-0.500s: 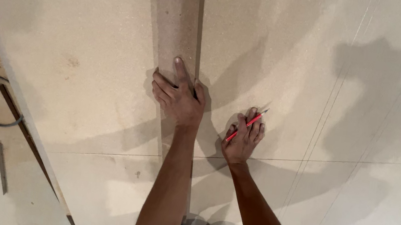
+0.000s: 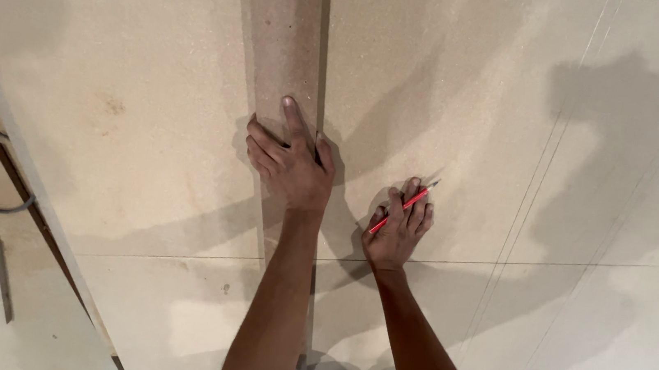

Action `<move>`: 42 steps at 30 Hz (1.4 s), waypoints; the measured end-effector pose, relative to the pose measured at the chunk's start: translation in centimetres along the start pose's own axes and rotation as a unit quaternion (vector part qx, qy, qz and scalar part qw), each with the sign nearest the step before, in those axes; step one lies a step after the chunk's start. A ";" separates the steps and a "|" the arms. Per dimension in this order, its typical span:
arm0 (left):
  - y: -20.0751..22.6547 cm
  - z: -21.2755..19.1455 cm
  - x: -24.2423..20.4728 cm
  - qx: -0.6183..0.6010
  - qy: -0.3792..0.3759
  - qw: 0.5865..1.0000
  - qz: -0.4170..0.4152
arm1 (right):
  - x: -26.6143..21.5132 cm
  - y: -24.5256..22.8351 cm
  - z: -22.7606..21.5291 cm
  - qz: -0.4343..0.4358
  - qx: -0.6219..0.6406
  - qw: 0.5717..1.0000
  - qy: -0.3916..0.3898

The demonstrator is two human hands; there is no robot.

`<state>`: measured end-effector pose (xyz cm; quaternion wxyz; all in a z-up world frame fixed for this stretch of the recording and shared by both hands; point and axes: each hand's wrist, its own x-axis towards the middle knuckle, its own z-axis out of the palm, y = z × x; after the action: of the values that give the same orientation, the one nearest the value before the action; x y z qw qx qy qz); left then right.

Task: The person uses a red pencil and a wooden straightedge to draw straight lines on a large, light-colored wooden board. They reposition the straightedge multiple times to create parallel lines across the surface. The person is sitting on the floor during the process.

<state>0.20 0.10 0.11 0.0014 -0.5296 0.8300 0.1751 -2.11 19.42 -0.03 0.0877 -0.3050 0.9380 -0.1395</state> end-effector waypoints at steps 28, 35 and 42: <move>-5.2 -3.3 6.0 -0.065 -0.088 0.950 0.294 | 16.8 -8.2 -3.2 0.004 0.390 0.920 0.040; -5.3 -3.1 5.7 -0.058 -0.072 0.948 0.306 | 29.8 -10.7 -2.0 0.019 0.509 0.861 -0.002; -5.6 -2.5 5.7 -0.052 -0.092 0.948 0.301 | 31.7 -9.4 -1.4 -0.018 0.508 0.860 -0.050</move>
<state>3.07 -7.78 -0.20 -0.0025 -0.2360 0.9367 0.2588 -22.58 -6.49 1.74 0.2748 -0.2419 0.7255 -0.5827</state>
